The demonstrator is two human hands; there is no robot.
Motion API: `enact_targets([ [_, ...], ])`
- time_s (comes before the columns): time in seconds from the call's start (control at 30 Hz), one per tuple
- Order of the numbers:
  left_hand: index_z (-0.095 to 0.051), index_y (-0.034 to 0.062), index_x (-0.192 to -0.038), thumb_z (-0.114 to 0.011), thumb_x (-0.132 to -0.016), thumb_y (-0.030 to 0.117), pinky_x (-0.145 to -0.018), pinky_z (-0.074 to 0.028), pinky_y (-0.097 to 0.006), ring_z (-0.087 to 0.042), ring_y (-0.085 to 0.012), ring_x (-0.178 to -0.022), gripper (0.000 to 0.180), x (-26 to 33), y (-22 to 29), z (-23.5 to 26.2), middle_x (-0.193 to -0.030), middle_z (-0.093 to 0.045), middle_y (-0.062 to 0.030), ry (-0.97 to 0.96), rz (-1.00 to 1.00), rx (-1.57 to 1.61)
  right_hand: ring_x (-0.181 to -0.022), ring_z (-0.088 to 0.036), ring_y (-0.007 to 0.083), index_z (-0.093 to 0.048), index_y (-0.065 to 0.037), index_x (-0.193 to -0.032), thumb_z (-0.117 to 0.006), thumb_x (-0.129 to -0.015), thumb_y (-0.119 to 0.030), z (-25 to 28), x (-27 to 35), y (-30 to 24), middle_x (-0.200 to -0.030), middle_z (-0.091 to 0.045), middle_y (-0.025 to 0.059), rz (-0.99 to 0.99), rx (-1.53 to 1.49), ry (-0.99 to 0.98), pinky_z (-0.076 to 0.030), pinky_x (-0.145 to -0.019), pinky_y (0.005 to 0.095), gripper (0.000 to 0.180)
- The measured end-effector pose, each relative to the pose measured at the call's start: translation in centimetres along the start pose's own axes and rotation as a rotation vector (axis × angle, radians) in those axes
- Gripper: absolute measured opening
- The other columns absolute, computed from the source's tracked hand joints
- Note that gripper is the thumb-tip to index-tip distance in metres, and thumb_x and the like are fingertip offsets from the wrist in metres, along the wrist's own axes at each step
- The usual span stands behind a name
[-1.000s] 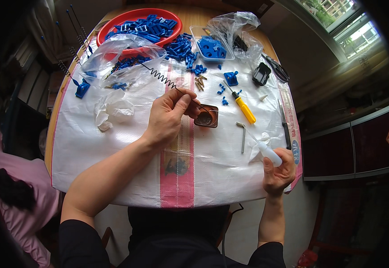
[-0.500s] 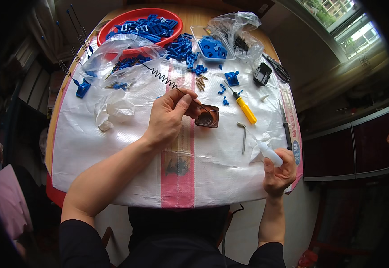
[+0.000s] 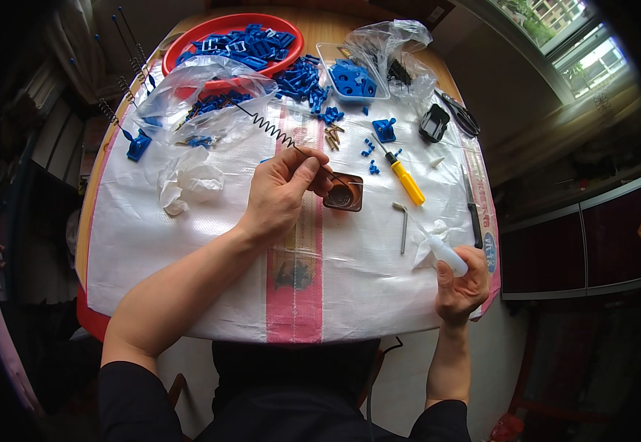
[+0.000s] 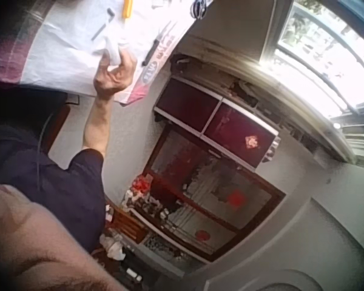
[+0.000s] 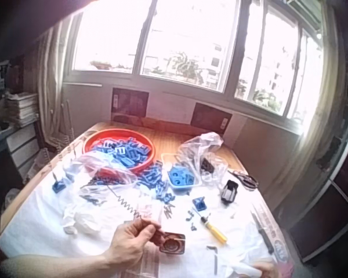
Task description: Assembling blue plastic parts by inserting a metal rod with a spring and applying adhesive.
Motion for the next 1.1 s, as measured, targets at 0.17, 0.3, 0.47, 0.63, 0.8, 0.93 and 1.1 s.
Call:
enact_targets([
  [0.17, -0.061, -0.0006, -0.108, -0.049, -0.102, 0.014, -0.075, -0.055, -0.03, -0.066, -0.0135, -0.079, 0.02, 0.02, 0.15, 0.02, -0.087, -0.067, -0.0077, 0.003, -0.008, -0.026, -0.083, -0.058, 0.0197, -0.061, 0.002, -0.1, -0.075, -0.079, -0.004, 0.02, -0.02, -0.04, -0.093, -0.061, 0.0125, 0.008, -0.005, 0.001, -0.048, -0.077, 0.0278, 0.025],
  [0.3, -0.061, -0.0008, -0.108, -0.049, -0.102, 0.014, -0.075, -0.054, -0.029, -0.065, -0.0132, -0.079, 0.02, 0.02, 0.11, 0.05, -0.088, -0.066, -0.0075, 0.005, -0.01, -0.027, -0.083, -0.058, 0.0197, -0.061, 0.002, -0.1, -0.075, -0.08, -0.004, -0.07, -0.06, -0.16, -0.093, -0.061, 0.0126, 0.01, -0.006, 0.001, -0.048, -0.077, 0.028, 0.026],
  [0.47, -0.061, -0.0005, -0.108, -0.049, -0.102, 0.014, -0.076, -0.054, -0.028, -0.065, -0.0129, -0.08, 0.02, 0.0, 0.04, 0.14, -0.091, -0.066, -0.0071, 0.008, -0.003, -0.015, -0.083, -0.058, 0.0198, -0.061, 0.002, -0.1, -0.076, -0.079, -0.004, 0.0, -0.09, -0.19, -0.093, -0.061, 0.0129, 0.019, 0.006, -0.009, -0.048, -0.077, 0.0282, 0.026],
  [0.63, -0.06, 0.0, -0.109, -0.05, -0.102, 0.015, -0.078, -0.053, -0.028, -0.064, -0.0127, -0.082, 0.019, -0.02, 0.15, 0.22, -0.094, -0.066, -0.007, 0.012, -0.012, 0.017, -0.083, -0.059, 0.0201, -0.061, 0.002, -0.1, -0.076, -0.079, -0.004, 0.06, 0.03, -0.03, -0.094, -0.061, 0.0131, 0.019, 0.0, -0.008, -0.048, -0.077, 0.0283, 0.026],
  [0.8, -0.06, 0.0002, -0.109, -0.05, -0.102, 0.015, -0.078, -0.052, -0.028, -0.064, -0.0125, -0.082, 0.019, 0.0, 0.15, 0.21, -0.094, -0.065, -0.0069, 0.008, -0.008, 0.01, -0.084, -0.059, 0.0204, -0.061, 0.002, -0.101, -0.076, -0.078, -0.003, 0.01, 0.05, 0.01, -0.094, -0.061, 0.0131, 0.02, 0.004, -0.011, -0.048, -0.078, 0.0286, 0.027],
  [0.93, -0.06, 0.0002, -0.109, -0.05, -0.102, 0.015, -0.078, -0.053, -0.028, -0.064, -0.0125, -0.082, 0.019, 0.0, 0.07, 0.24, -0.094, -0.065, -0.0068, 0.01, -0.007, 0.02, -0.084, -0.059, 0.0205, -0.061, 0.003, -0.1, -0.076, -0.078, -0.003, 0.0, 0.01, -0.02, -0.094, -0.061, 0.0131, 0.015, 0.004, -0.017, -0.048, -0.078, 0.0288, 0.027],
  [1.1, -0.06, 0.0004, -0.108, -0.05, -0.102, 0.015, -0.078, -0.053, -0.028, -0.064, -0.0125, -0.082, 0.019, -0.05, 0.05, 0.29, -0.094, -0.065, -0.0065, 0.005, -0.013, 0.013, -0.084, -0.059, 0.0204, -0.062, 0.003, -0.1, -0.076, -0.078, -0.003, 0.01, -0.03, -0.06, -0.094, -0.061, 0.0134, 0.02, 0.014, -0.018, -0.048, -0.077, 0.0289, 0.027],
])
Point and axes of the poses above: each hand's wrist, its own x-axis away from the middle knuckle, its own z-axis out of the back of the hand, y = z × x, the point moved 4 cm from there along -x, towards the middle knuckle
